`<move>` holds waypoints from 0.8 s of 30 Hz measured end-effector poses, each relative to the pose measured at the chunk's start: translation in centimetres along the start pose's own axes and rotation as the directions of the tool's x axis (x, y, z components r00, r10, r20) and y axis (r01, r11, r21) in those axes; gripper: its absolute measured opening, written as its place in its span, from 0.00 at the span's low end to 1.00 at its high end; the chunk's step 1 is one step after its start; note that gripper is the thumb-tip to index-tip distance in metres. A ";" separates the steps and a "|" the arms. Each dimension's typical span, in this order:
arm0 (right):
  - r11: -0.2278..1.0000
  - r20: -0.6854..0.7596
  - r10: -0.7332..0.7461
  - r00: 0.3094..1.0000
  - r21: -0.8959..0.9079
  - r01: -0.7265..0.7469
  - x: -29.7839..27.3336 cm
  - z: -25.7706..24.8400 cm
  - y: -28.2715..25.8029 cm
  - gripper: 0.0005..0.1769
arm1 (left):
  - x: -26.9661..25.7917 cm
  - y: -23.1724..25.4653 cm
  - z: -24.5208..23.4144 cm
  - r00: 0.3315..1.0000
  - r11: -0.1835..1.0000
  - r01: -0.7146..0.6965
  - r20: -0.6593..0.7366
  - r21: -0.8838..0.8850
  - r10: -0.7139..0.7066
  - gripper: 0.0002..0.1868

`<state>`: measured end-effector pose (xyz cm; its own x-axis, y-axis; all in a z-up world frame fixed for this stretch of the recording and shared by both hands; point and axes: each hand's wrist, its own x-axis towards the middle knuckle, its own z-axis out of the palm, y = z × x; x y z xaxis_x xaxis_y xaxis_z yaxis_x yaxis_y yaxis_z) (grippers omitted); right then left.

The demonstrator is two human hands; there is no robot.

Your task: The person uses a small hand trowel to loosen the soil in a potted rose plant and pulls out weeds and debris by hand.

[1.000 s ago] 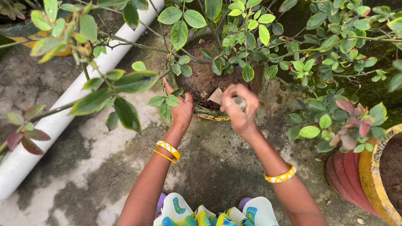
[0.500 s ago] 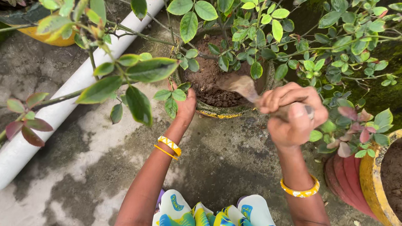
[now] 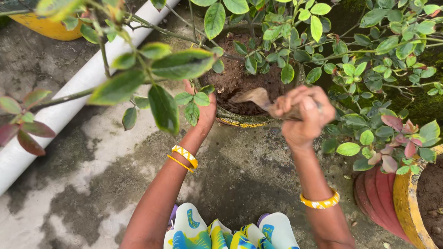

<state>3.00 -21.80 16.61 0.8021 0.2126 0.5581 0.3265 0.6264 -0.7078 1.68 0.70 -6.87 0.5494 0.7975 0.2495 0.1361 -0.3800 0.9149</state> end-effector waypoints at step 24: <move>0.992 0.003 -0.060 0.998 0.108 0.059 0.1 1.1 -2.4 0.13 | -0.1 -0.8 -1.4 0.933 0.923 -0.338 -0.064 0.184 0.355 0.31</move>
<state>1.74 -22.42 18.86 0.7795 0.1774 0.6007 0.3173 0.7151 -0.6229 0.34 1.55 -7.22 0.5080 0.6392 0.5775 0.0918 -0.7067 0.7015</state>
